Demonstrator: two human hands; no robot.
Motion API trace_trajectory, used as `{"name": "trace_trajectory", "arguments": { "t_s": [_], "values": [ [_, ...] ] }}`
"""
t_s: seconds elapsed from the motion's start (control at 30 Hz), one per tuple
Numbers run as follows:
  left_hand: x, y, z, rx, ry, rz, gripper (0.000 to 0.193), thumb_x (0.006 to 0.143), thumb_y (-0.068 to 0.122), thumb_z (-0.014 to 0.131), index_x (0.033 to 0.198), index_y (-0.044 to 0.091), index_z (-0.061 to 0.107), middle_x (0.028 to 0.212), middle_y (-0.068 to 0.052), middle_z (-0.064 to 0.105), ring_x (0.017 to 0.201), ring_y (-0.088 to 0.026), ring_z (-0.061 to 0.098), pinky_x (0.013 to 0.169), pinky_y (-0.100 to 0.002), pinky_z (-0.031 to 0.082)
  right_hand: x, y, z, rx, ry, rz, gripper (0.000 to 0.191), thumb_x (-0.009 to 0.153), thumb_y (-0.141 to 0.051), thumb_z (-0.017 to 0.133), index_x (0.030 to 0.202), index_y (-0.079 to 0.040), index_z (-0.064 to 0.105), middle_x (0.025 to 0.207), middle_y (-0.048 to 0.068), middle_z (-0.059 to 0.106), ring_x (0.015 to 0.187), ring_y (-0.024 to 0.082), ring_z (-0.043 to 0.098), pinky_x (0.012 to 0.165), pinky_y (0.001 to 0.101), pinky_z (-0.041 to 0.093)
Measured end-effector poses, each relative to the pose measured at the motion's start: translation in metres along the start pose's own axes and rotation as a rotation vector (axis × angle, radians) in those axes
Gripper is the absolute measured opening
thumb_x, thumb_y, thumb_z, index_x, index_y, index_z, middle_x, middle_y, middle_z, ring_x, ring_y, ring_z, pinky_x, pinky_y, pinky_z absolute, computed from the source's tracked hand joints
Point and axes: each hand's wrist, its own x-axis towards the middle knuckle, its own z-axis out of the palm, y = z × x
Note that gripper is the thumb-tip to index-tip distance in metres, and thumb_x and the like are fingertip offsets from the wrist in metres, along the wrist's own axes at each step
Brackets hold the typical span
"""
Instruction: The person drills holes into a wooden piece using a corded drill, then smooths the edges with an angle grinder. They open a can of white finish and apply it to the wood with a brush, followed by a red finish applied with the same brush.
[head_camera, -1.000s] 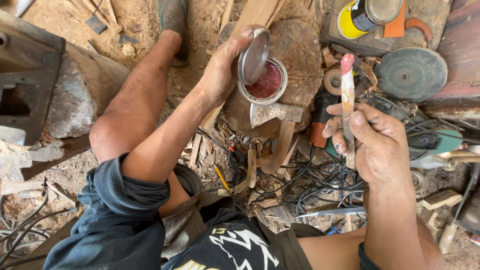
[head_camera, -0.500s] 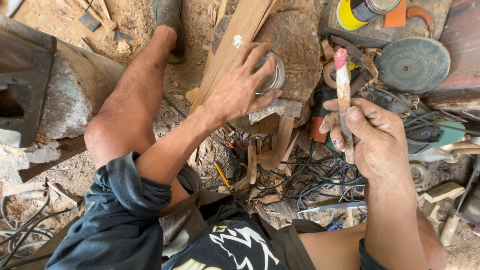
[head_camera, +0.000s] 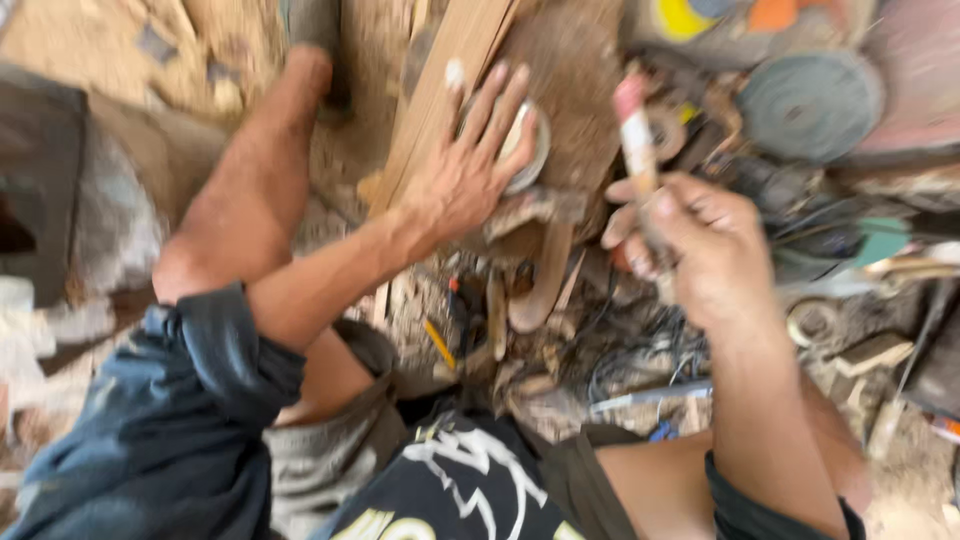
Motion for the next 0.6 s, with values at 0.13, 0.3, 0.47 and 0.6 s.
{"name": "trace_trajectory", "arguments": {
  "t_s": [0.13,0.3,0.47,0.6],
  "values": [
    [0.026,-0.005,-0.028,-0.049,-0.138,0.018,0.09,0.09,0.061,0.062,0.154,0.007,0.027,0.162,-0.032,0.009,0.15,-0.052,0.01,0.112,-0.077,0.022,-0.004,-0.017,-0.007,0.082,-0.03,-0.025,0.038,0.103,-0.021,0.059,0.122,0.011,0.065,0.087,0.016,0.07,0.063,0.014,0.057,0.057,0.0264,0.045],
    [0.057,0.007,-0.05,-0.121,-0.254,-0.018,0.099,0.075,0.046,0.081,0.153,0.016,0.03,0.155,-0.034,0.02,0.141,-0.054,0.021,0.107,-0.077,0.03,-0.02,-0.019,-0.037,0.179,0.118,-0.093,0.039,0.104,-0.024,0.059,0.123,0.01,0.065,0.088,0.015,0.07,0.064,0.013,0.057,0.057,0.0255,0.044],
    [0.123,0.026,-0.066,-0.22,0.03,-0.007,0.094,0.073,0.038,0.086,0.151,0.015,0.038,0.149,-0.033,0.031,0.137,-0.059,0.026,0.102,-0.076,0.036,-0.044,-0.029,-0.081,0.221,0.326,-0.215,0.039,0.107,-0.024,0.061,0.124,0.011,0.065,0.09,0.017,0.069,0.065,0.015,0.057,0.057,0.026,0.043],
    [0.242,0.039,-0.066,-0.179,0.283,0.099,0.051,0.072,0.024,0.083,0.121,0.021,0.068,0.12,-0.017,0.065,0.121,-0.037,0.058,0.092,-0.062,0.051,-0.057,-0.042,-0.097,0.268,0.461,-0.269,0.037,0.108,-0.024,0.062,0.123,0.01,0.064,0.091,0.018,0.069,0.065,0.018,0.058,0.056,0.0267,0.042]
  ]
}}
